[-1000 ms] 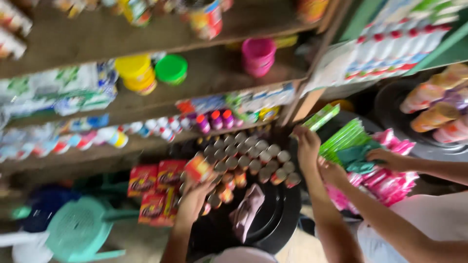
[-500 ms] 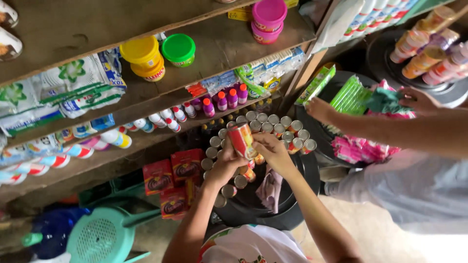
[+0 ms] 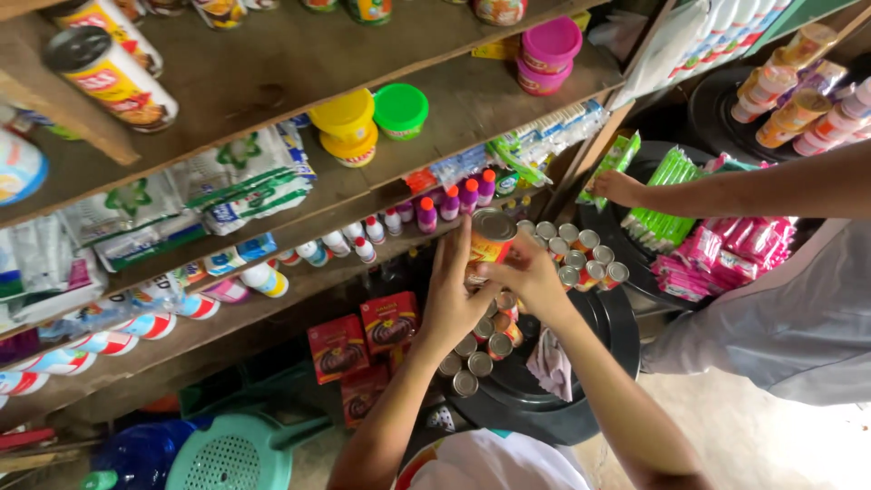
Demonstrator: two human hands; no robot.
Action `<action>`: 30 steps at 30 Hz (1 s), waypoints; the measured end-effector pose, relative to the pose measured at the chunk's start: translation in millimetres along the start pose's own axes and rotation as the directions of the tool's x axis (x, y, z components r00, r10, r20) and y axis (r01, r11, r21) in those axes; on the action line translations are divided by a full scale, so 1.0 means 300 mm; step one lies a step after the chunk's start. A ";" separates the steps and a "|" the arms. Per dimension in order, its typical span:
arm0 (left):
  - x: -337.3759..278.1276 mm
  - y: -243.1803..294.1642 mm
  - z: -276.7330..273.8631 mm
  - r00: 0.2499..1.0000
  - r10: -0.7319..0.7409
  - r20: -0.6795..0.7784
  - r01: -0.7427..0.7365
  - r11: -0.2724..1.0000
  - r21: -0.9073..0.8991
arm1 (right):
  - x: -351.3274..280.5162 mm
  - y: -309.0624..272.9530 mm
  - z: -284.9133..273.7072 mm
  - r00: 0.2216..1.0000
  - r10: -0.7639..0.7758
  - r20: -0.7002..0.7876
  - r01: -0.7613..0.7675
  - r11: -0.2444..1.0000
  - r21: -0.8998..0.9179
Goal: Stocking and wiping canned goods on grocery store shelves.
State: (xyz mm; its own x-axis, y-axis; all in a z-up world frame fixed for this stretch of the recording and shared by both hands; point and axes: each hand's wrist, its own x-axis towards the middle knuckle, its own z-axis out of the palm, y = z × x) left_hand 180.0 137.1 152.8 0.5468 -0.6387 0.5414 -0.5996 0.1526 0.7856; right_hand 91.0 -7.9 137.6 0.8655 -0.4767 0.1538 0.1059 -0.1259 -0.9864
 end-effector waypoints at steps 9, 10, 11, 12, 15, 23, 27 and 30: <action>-0.018 -0.037 -0.079 0.972 -0.228 0.062 0.233 0.878 -0.417 | 0.063 -0.080 0.055 0.994 0.017 0.111 -0.060 0.916 0.397; -0.015 -0.044 -0.088 0.970 -0.243 0.031 0.236 0.897 -0.373 | 0.080 -0.087 0.069 0.993 0.007 0.118 -0.054 0.917 0.396; -0.018 -0.052 -0.099 0.972 -0.235 0.011 0.223 0.905 -0.362 | 0.093 -0.070 0.056 0.991 -0.009 0.136 -0.046 0.916 0.400; -0.008 -0.064 -0.110 0.987 -0.148 -0.056 0.133 0.967 -0.215 | 0.119 -0.055 0.039 0.987 -0.021 0.162 -0.034 0.943 0.330; 0.035 -0.035 -0.171 0.994 -0.074 -0.084 0.067 0.994 -0.083 | 0.173 -0.206 0.082 0.972 -0.065 0.227 0.010 0.972 0.236; 0.144 0.044 -0.374 0.983 0.086 -0.160 -0.084 0.996 0.015 | 0.292 -0.553 0.234 0.968 -0.019 0.251 0.036 0.997 -0.066; 0.191 0.027 -0.516 0.971 0.098 -0.217 -0.076 0.991 0.107 | 0.435 -0.647 0.261 0.932 -0.271 0.243 0.286 0.958 -0.030; 0.261 0.009 -0.649 0.937 0.186 -0.294 -0.077 0.935 0.346 | 0.586 -0.720 0.279 0.907 -0.364 0.212 0.347 0.931 0.112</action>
State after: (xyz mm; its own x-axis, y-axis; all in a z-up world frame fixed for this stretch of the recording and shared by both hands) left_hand 335.1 234.3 255.6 0.5730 -0.3486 0.7418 -0.8050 -0.0692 0.5893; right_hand 261.1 8.3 373.0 0.8504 -0.2020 0.4859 0.4540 -0.1854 -0.8715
